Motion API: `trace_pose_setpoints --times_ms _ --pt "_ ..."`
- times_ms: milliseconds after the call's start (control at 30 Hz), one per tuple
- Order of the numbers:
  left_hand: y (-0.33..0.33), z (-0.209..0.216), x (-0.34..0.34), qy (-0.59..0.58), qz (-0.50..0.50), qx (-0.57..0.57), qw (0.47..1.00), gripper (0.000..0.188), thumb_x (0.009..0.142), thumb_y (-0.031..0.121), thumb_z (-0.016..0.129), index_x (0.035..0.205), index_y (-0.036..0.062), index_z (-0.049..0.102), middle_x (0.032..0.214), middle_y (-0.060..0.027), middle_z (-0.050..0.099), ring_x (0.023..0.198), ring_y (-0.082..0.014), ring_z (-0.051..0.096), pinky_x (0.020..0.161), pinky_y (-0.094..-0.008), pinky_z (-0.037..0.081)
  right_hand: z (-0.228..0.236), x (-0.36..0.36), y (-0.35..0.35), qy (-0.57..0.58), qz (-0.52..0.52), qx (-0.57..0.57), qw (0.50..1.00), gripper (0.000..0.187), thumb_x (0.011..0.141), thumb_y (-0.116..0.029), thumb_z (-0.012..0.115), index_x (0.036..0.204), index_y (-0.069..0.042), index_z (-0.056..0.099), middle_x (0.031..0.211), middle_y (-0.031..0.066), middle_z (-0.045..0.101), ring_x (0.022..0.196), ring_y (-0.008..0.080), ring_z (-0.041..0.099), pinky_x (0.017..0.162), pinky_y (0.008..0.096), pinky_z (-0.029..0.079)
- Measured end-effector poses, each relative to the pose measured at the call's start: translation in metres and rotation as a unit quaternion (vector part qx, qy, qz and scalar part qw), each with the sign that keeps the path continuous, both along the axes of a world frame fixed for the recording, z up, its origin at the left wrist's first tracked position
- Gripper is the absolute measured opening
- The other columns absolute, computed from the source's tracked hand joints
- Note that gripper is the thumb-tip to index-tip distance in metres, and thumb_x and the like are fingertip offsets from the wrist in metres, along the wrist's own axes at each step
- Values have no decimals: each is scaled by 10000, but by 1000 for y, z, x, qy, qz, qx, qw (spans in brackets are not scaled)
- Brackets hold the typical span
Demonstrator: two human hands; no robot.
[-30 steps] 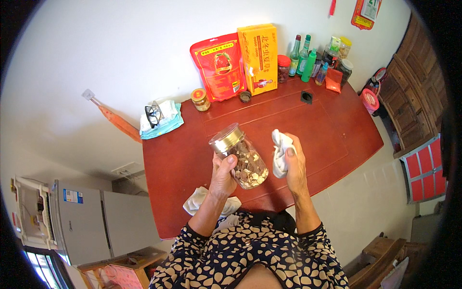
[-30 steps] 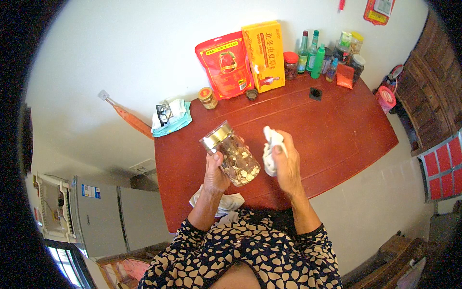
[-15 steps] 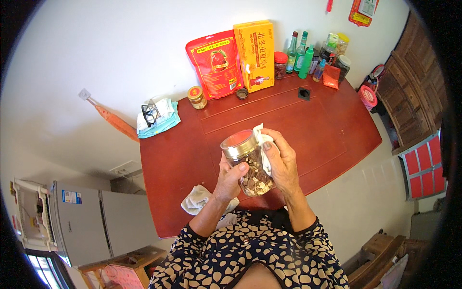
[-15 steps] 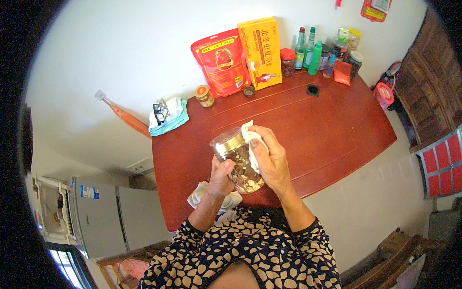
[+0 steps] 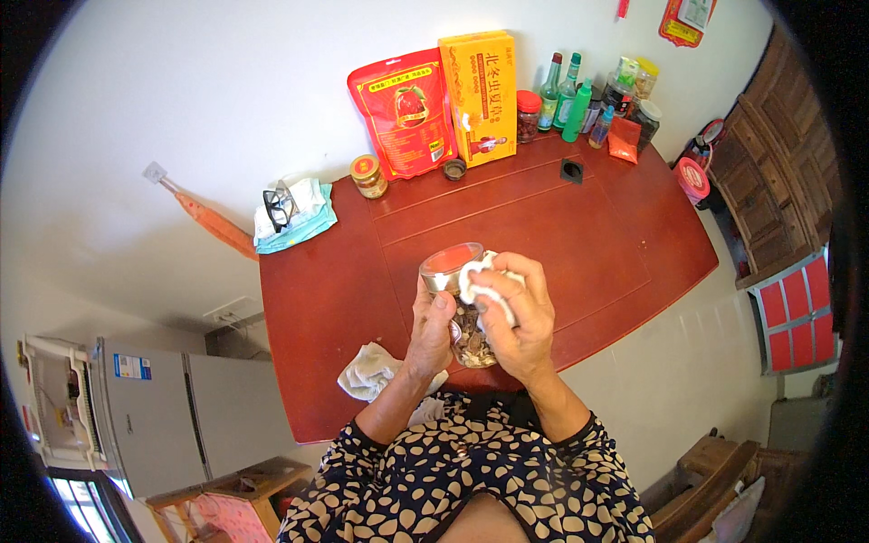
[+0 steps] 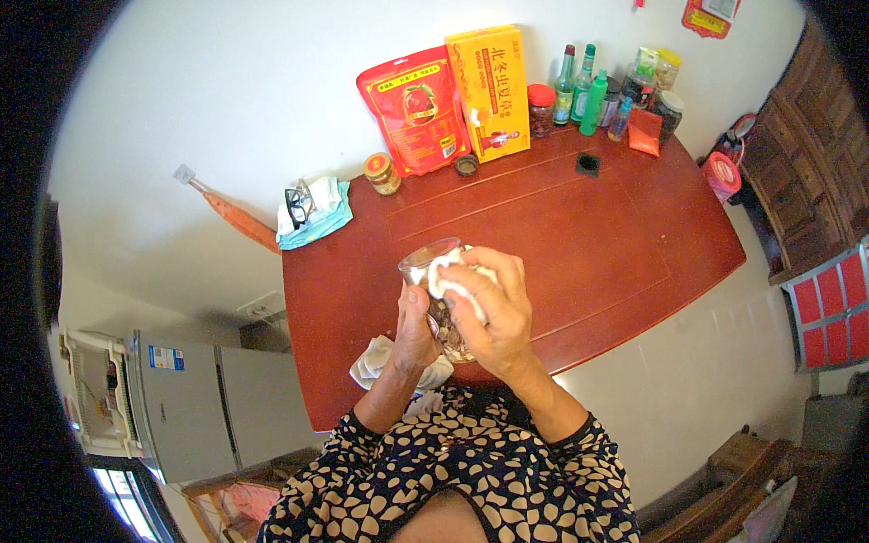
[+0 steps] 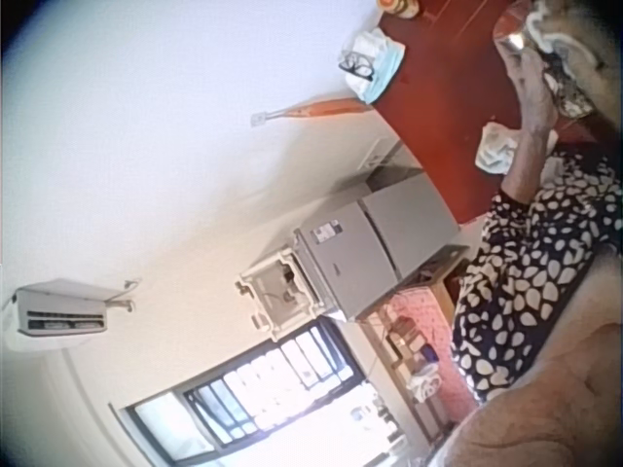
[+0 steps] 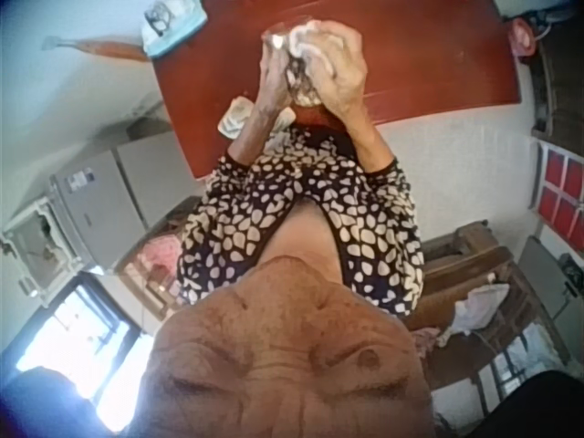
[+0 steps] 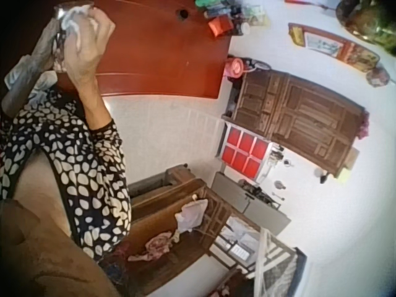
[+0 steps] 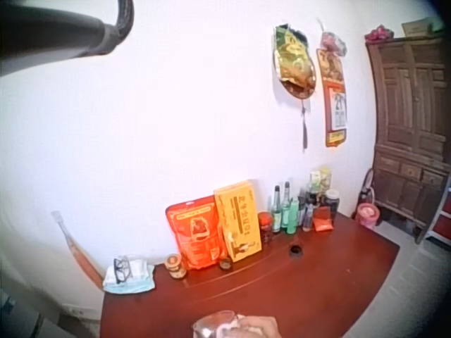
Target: The person wipes a glass jar with a white cloth, then cleans two pairs of eyeglasses with the same cloth. Finally, they wipe the exterior of a white package labeled CIEC.
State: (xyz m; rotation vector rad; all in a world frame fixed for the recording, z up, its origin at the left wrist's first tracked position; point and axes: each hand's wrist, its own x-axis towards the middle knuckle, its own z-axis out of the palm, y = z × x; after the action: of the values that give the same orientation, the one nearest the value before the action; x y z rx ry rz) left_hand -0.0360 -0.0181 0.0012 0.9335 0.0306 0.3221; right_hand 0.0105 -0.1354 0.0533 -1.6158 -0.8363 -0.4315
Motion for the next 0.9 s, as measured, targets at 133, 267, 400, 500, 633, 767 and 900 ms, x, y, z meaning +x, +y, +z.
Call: trace_pose_setpoints --times_ms 133,267,400,500,633,767,900 --pt "0 6 -2 -4 -19 -39 999 609 915 360 587 1353 41 310 1276 -126 501 1151 -212 539 972 -361 465 -3 6 2 163 24 76 983 192 855 -46 604 1041 -1 628 1064 118 577 919 193 581 797 273 465" --pt "-1 8 -3 -9 -16 -29 999 603 919 366 578 1353 44 312 1274 -129 502 1142 -218 549 966 -362 475 -4 8 2 250 48 99 962 187 890 -80 580 1044 19 613 1062 111 582 936 180 570 812 278 459" --pt "-1 7 -4 -16 -17 -40 999 603 928 391 558 1355 44 313 1263 -129 510 1135 -218 552 961 -361 479 -8 6 1 109 13 50 993 222 807 -45 647 1025 0 633 1070 113 587 937 236 564 817 322 463" --pt "2 -7 -2 25 7 -4 1000 679 920 596 441 1330 57 402 1208 -110 565 1077 -215 599 891 -380 534 -6 3 0 -58 -3 -10 998 309 724 -2 693 1029 -26 652 1083 117 587 943 272 555 808 349 461" --pt "4 -11 -6 53 26 -9 998 693 916 618 425 1328 61 411 1205 -126 566 1065 -219 601 871 -373 531 1 -6 -1 -143 20 -37 989 375 621 16 732 983 -58 669 1070 103 593 941 303 517 812 390 438" --pt "4 0 -6 18 27 57 998 776 859 629 524 1344 45 363 1216 -136 553 1066 -227 598 868 -372 535 -3 -6 -4 -117 24 -27 992 285 646 -34 719 924 -75 673 1094 87 579 957 305 500 825 391 427" --pt "6 5 -6 -16 -16 19 1000 825 802 459 714 1363 25 292 1281 -104 484 1183 -189 488 999 -339 412 -3 1 -2 82 62 80 992 200 848 -115 616 1037 -59 584 1052 89 563 866 184 535 721 302 461"
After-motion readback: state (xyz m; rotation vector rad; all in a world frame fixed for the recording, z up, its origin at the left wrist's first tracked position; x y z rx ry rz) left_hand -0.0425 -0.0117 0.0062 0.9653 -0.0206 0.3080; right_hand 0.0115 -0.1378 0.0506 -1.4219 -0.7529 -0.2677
